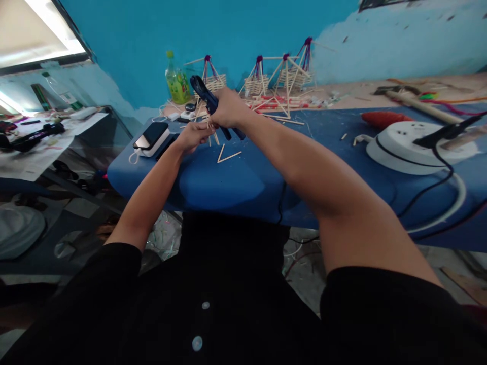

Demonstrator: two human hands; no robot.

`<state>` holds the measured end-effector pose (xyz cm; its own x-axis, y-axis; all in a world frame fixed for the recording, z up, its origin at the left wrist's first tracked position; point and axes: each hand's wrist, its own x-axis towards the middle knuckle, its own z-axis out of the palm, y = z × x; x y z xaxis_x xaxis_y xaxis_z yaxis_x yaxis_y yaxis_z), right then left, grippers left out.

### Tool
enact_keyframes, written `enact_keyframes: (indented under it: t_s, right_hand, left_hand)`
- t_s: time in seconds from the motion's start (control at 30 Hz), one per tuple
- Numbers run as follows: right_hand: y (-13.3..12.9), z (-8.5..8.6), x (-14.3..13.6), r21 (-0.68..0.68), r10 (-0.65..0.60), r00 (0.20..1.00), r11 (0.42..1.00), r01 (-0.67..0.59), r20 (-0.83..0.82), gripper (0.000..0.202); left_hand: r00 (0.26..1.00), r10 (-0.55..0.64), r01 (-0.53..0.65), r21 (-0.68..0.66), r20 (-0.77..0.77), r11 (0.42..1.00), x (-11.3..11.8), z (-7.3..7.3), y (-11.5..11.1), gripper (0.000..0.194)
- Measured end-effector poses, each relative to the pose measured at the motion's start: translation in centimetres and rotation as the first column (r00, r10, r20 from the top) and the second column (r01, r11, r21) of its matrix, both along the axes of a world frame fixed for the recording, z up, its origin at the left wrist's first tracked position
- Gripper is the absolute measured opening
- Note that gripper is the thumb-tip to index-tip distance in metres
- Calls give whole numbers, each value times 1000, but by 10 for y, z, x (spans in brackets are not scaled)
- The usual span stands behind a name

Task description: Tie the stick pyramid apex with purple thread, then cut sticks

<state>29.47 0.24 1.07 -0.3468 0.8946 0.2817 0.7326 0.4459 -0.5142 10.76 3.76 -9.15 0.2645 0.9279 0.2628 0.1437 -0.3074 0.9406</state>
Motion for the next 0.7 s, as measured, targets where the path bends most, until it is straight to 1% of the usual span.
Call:
enact_keyframes:
  t_s: [0.1,0.17,0.3,0.47,0.57,0.7]
  right_hand:
    - [4,-3,2,-19,28,999,999,-28,-44,21]
    - [6,-4,3,-16,29,998,999,-30,-58,26]
    - [6,-2,5,-20,34,999,999,-35,-35,26]
    - [3,0,8,-50,90,996,995,-91,-24,20]
    - [0,0,10,-73,101,995,992,-102,-22,26]
    - [-2,1,14,-73,147,989,986,-147,-8,34]
  left_hand:
    - [998,0,1,4,-64,1000,2,2,-3,34]
    - [995,-18,19,6,-103,1000,4,3,-5,39]
    - [987,-33,35,7,-160,999,5,5,-6,39]
    - [981,-11,25,70,-193,997,3,5,-5,43]
    - [981,-27,43,77,-194,996,2,6,-7,43]
    - [976,-37,53,65,-217,996,1,7,-9,37]
